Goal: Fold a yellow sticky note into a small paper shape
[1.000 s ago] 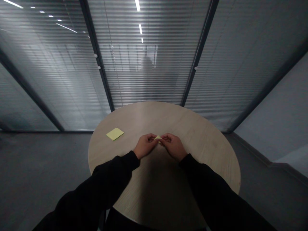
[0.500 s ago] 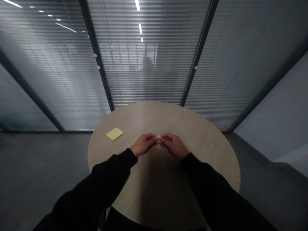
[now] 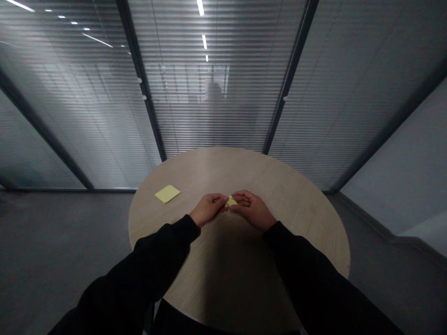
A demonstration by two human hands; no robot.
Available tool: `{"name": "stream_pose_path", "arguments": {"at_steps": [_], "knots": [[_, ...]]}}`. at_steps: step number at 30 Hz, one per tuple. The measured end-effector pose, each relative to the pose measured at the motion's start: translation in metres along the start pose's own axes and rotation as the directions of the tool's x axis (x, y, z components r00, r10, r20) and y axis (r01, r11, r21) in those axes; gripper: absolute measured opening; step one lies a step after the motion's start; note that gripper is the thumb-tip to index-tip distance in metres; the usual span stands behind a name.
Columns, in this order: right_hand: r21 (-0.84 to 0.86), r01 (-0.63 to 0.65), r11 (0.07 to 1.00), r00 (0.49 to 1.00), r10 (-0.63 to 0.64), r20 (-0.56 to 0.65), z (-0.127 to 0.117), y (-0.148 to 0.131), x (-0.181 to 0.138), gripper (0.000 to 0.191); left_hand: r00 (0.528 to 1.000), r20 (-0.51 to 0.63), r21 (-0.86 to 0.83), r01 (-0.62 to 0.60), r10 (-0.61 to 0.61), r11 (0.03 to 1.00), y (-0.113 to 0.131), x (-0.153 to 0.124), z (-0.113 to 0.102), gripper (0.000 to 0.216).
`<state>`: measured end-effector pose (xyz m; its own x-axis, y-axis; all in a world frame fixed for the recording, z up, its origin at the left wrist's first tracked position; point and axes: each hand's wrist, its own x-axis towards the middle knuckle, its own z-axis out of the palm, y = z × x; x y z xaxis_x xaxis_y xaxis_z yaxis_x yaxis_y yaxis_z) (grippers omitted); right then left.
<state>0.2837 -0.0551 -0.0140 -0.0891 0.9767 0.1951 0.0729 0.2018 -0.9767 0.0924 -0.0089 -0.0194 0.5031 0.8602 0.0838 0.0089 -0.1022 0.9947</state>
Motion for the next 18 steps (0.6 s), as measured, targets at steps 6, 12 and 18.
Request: {"name": "stream_pose_path", "arguments": {"at_steps": [6, 12, 18], "knots": [[-0.143, 0.121, 0.982, 0.992, -0.125, -0.021, -0.0043, 0.0036, -0.0009, 0.041, 1.000, 0.013, -0.120, 0.028, -0.027, 0.992, -0.0023, 0.0016, -0.0013, 0.049], [-0.229, 0.141, 0.963, 0.985, -0.160, -0.066, -0.0022, -0.0005, -0.0026, 0.030, 0.996, 0.065, -0.254, 0.073, -0.058, 0.964, -0.0034, 0.0014, -0.0003, 0.047], [-0.293, 0.173, 0.940, 0.975, -0.205, -0.083, -0.0017, -0.0037, -0.0033, 0.031, 0.992, 0.089, -0.377, 0.118, -0.091, 0.919, -0.0050, 0.0013, 0.0013, 0.040]]}}
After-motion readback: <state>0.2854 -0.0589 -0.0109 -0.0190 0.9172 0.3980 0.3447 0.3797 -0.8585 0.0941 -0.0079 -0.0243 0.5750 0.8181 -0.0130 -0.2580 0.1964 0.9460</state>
